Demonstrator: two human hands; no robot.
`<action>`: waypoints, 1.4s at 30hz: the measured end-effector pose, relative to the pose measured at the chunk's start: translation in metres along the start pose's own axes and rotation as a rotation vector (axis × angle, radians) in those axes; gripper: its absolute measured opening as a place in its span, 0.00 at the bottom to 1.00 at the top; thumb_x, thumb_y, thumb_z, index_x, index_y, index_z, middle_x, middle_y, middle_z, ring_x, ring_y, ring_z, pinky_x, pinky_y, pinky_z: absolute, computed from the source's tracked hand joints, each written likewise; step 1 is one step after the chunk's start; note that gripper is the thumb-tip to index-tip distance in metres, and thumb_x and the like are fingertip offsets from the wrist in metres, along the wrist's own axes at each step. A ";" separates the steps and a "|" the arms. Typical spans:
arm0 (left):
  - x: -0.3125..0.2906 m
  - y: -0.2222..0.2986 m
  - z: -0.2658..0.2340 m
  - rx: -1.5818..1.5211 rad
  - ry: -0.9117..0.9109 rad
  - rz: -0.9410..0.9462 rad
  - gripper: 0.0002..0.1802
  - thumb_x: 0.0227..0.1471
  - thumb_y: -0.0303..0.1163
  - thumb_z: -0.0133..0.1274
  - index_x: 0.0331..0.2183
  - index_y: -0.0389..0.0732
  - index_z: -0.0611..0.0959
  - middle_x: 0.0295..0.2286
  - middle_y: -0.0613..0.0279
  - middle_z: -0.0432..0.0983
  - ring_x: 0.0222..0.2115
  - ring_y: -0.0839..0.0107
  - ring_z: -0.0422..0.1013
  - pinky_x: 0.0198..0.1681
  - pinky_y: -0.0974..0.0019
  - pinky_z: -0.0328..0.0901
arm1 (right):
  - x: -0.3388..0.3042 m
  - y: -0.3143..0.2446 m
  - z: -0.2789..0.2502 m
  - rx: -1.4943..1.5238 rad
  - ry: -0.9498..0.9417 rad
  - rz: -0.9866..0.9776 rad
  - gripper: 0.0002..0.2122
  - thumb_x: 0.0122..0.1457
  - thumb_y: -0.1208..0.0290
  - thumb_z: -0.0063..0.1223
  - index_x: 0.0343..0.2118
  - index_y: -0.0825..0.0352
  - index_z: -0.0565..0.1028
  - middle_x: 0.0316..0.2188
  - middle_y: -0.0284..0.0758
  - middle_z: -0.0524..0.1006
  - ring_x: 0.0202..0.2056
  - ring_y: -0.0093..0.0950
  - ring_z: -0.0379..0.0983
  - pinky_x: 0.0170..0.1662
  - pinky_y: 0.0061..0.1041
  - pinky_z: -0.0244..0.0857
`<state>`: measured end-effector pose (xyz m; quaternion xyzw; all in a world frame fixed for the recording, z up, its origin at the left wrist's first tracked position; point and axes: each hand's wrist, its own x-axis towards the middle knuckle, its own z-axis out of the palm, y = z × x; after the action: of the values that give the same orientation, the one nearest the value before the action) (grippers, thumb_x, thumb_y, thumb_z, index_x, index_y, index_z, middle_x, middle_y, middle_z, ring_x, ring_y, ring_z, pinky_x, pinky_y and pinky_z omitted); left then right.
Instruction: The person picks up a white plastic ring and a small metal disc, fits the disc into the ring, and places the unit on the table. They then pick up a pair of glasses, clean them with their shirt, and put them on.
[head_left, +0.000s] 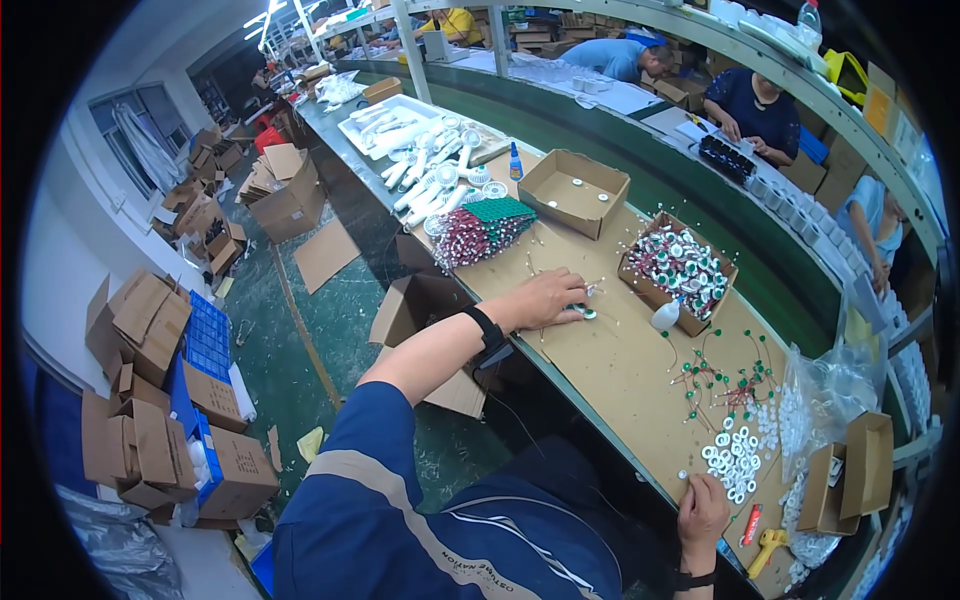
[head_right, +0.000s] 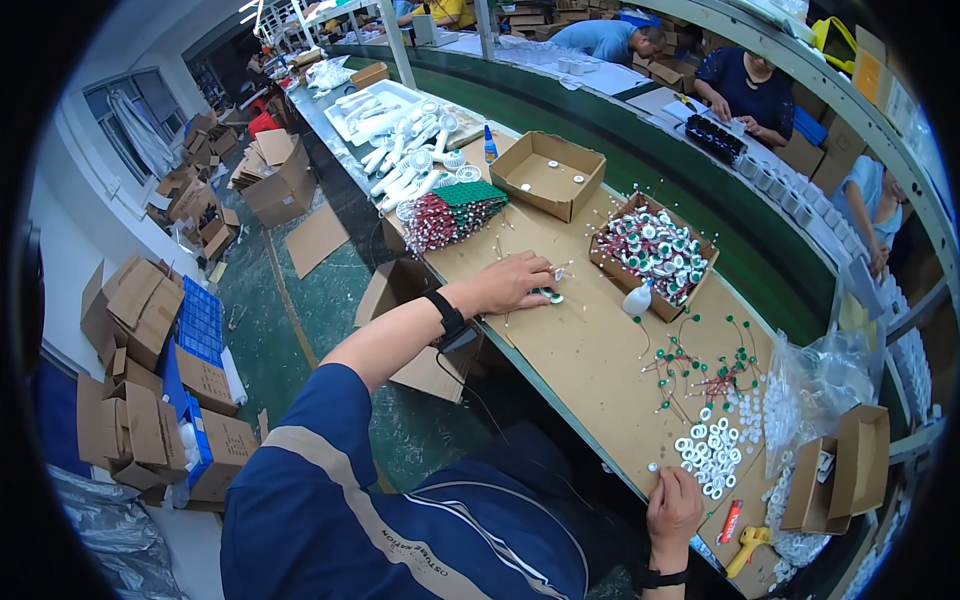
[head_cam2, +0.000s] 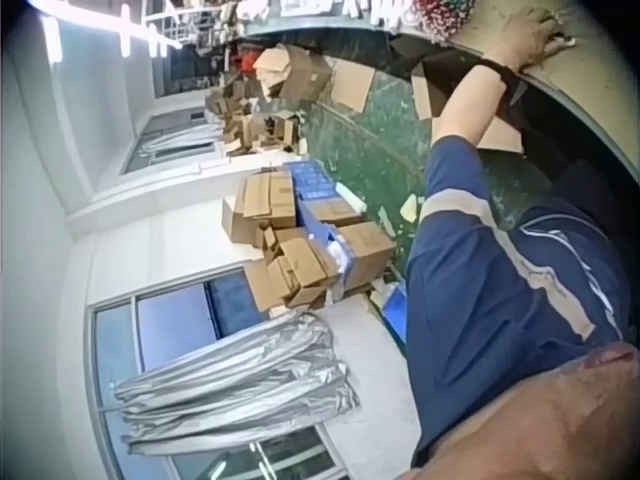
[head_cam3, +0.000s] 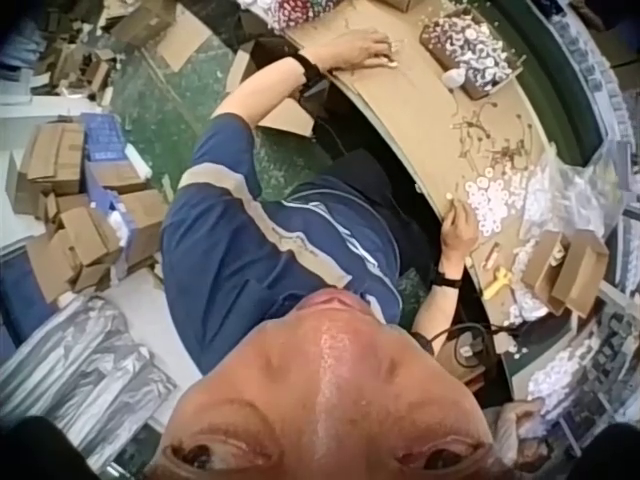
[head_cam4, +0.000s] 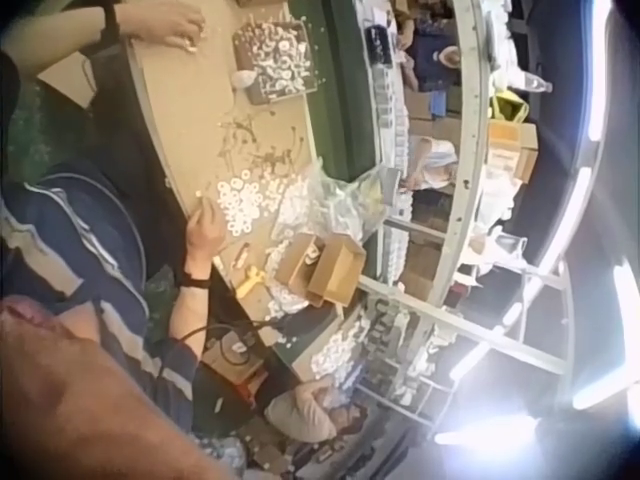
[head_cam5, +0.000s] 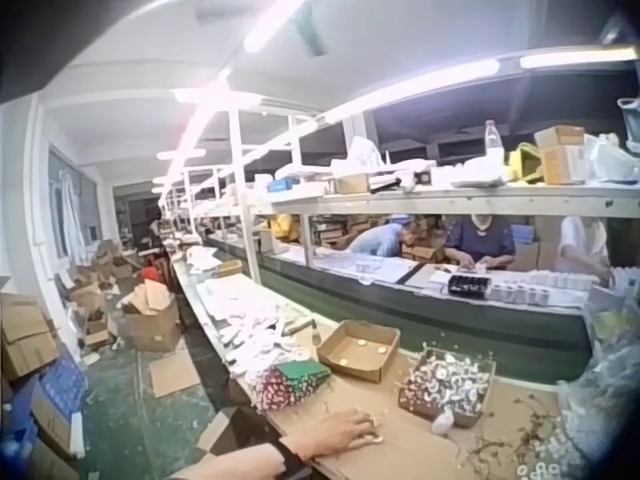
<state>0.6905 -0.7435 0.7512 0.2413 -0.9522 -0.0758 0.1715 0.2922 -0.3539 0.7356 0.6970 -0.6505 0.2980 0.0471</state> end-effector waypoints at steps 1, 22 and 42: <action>0.002 0.000 0.000 0.018 -0.001 -0.007 0.18 0.70 0.47 0.63 0.51 0.46 0.87 0.51 0.54 0.80 0.56 0.49 0.75 0.62 0.48 0.71 | 0.000 0.001 0.000 -0.002 0.000 -0.001 0.09 0.60 0.84 0.66 0.43 0.69 0.84 0.41 0.43 0.84 0.41 0.47 0.83 0.44 0.42 0.78; 0.057 -0.037 -0.033 -0.435 0.502 -0.436 0.15 0.73 0.42 0.61 0.45 0.40 0.92 0.32 0.63 0.85 0.29 0.75 0.77 0.33 0.66 0.74 | 0.008 -0.001 -0.001 0.003 -0.013 -0.020 0.09 0.60 0.83 0.67 0.43 0.68 0.86 0.42 0.43 0.85 0.43 0.46 0.85 0.46 0.41 0.80; 0.276 0.037 -0.044 -0.940 0.662 -0.229 0.16 0.75 0.44 0.61 0.45 0.40 0.91 0.32 0.69 0.84 0.29 0.79 0.75 0.32 0.69 0.71 | 0.011 -0.010 -0.012 0.018 -0.025 0.017 0.09 0.59 0.82 0.68 0.41 0.68 0.86 0.40 0.40 0.85 0.40 0.44 0.85 0.43 0.40 0.80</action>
<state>0.4628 -0.8480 0.8803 0.2513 -0.6800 -0.4284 0.5393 0.2973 -0.3566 0.7542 0.6956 -0.6542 0.2954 0.0301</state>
